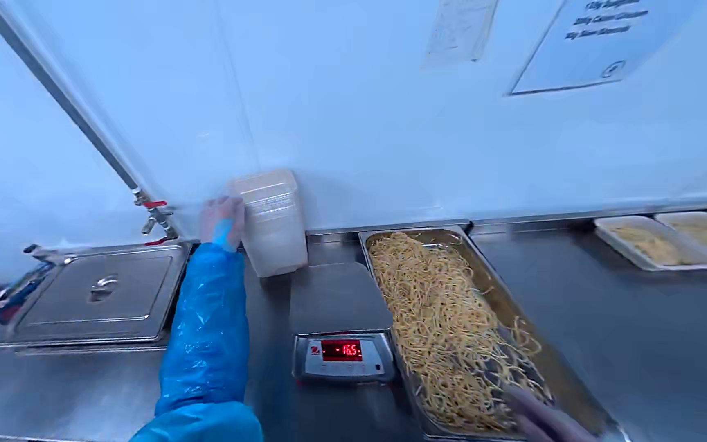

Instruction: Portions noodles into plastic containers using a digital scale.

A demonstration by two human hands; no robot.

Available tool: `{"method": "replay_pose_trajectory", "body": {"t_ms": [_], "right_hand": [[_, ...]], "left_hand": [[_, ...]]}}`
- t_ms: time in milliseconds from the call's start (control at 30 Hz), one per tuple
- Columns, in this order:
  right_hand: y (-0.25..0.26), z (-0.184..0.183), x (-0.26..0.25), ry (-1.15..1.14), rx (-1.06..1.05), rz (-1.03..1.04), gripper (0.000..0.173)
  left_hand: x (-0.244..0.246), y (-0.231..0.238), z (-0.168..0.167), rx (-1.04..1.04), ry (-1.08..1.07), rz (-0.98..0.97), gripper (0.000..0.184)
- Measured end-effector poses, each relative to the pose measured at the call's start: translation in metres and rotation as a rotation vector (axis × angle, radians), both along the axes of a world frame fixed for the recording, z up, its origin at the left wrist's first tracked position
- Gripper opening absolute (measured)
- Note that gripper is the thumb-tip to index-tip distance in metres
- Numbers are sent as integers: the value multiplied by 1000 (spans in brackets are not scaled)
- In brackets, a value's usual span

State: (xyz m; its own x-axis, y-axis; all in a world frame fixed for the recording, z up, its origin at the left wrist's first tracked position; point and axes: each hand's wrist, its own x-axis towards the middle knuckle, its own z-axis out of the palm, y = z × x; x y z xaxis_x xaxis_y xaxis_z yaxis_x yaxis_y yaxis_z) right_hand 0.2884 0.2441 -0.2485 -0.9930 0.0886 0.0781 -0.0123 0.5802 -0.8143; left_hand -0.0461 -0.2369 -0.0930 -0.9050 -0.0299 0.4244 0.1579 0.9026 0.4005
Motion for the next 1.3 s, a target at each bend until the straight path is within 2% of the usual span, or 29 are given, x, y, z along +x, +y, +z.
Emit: {"method": "replay_pose_trajectory", "body": {"t_ms": [100, 200, 300, 400, 467, 533, 600, 667, 733, 800, 900, 967, 1033, 1067, 1200, 1300], "right_hand": [[-40, 18, -35, 119, 51, 79, 44], [-82, 22, -65, 286, 109, 103, 44], [-102, 26, -76, 319, 130, 121, 44], [-95, 28, -84, 218, 147, 62, 39], [-77, 29, -102, 25, 109, 2, 36], [-48, 5, -135, -136, 43, -132, 38], [-14, -37, -165, -291, 51, -338, 59], [7, -71, -183, -430, 192, -507, 86], [-4, -64, -196, -540, 284, -504, 100], [-26, -58, -212, -530, 299, -496, 101], [-39, -88, -235, -491, 402, -438, 95], [-43, -95, -241, -490, 401, -367, 72], [-48, -71, -238, -493, 374, -293, 53], [-49, -54, -234, -482, 339, -290, 50], [-32, -5, -221, -272, 208, -464, 45], [-34, 19, -209, -135, 193, -508, 44]], "left_hand": [[-19, -9, -11, -114, -8, -94, 32], [-40, -27, -4, -170, -29, -137, 31], [-55, -40, 4, -266, -57, -226, 29], [-58, -42, 11, -334, -49, -350, 27], [-58, -44, 7, -357, -53, -394, 28], [-56, -48, 5, -354, -48, -412, 27], [-56, -53, 5, -331, -29, -439, 25], [-56, -56, 3, -296, -12, -460, 24], [-57, -58, 4, -295, -13, -472, 22], [-59, -58, 8, -333, -9, -492, 19], [-66, -56, 9, -489, 28, -472, 21], [-68, -52, 15, -564, 45, -460, 23], [-63, -47, 23, -598, 59, -437, 24], [-60, -44, 26, -613, 61, -424, 24], [-54, -36, 34, -550, 5, -306, 24], [-52, -37, 34, -419, -80, -192, 33]]}}
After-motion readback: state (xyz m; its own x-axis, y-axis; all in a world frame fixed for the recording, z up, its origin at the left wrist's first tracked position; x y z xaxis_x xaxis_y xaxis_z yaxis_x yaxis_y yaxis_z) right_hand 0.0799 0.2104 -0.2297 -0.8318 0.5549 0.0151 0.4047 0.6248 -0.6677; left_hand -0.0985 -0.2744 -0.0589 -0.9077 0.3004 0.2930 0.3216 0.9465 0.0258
